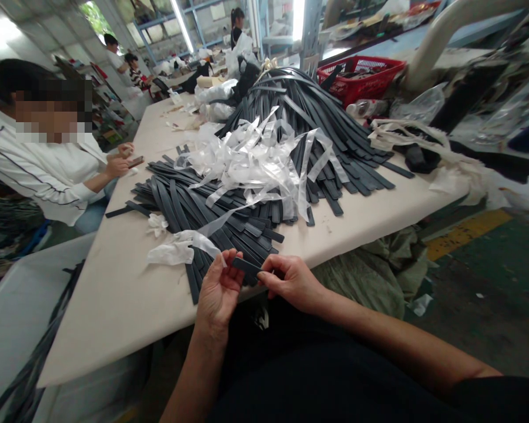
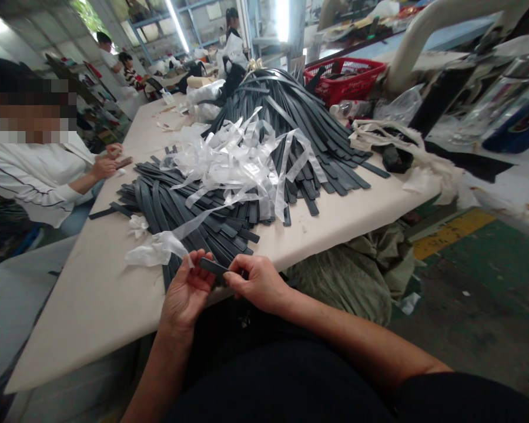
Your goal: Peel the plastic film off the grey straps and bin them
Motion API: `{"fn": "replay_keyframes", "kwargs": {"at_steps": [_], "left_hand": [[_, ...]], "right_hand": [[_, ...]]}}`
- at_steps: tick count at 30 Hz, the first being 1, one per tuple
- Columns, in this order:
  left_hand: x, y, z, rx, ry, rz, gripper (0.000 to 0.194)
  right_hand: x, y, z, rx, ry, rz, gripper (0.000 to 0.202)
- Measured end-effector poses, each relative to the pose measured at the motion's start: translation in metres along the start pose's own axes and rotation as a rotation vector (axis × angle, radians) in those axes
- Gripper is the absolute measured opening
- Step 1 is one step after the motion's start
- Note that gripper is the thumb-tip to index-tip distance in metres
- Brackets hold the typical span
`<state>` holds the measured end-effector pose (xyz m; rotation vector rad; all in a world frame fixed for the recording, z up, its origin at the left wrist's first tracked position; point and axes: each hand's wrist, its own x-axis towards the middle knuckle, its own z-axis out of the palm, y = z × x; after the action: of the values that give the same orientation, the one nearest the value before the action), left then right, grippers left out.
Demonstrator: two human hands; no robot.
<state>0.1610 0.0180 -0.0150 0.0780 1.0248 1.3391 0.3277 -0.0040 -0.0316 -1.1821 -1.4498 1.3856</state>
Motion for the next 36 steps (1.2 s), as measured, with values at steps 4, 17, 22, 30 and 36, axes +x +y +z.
{"fn": "replay_keyframes", "kwargs": {"at_steps": [4, 17, 22, 30, 36], "left_hand": [[-0.001, 0.000, 0.003, 0.019, -0.019, -0.017, 0.030], [0.005, -0.013, -0.016, 0.201, -0.254, 0.118, 0.033], [0.000, -0.024, -0.016, 0.262, -0.272, 0.136, 0.036], [-0.009, -0.015, -0.019, 0.322, -0.238, 0.277, 0.033], [-0.018, 0.006, -0.033, 0.311, -0.224, 0.344, 0.035]], "right_hand": [[-0.004, -0.002, 0.001, -0.085, -0.020, -0.032, 0.014], [-0.001, -0.003, -0.006, -0.174, 0.034, -0.039, 0.012], [0.003, -0.003, 0.000, -0.228, 0.065, -0.083, 0.013], [-0.005, -0.005, -0.017, -0.055, -0.240, -0.071, 0.017], [-0.024, -0.001, -0.029, -0.054, -0.373, 0.163, 0.028]]}}
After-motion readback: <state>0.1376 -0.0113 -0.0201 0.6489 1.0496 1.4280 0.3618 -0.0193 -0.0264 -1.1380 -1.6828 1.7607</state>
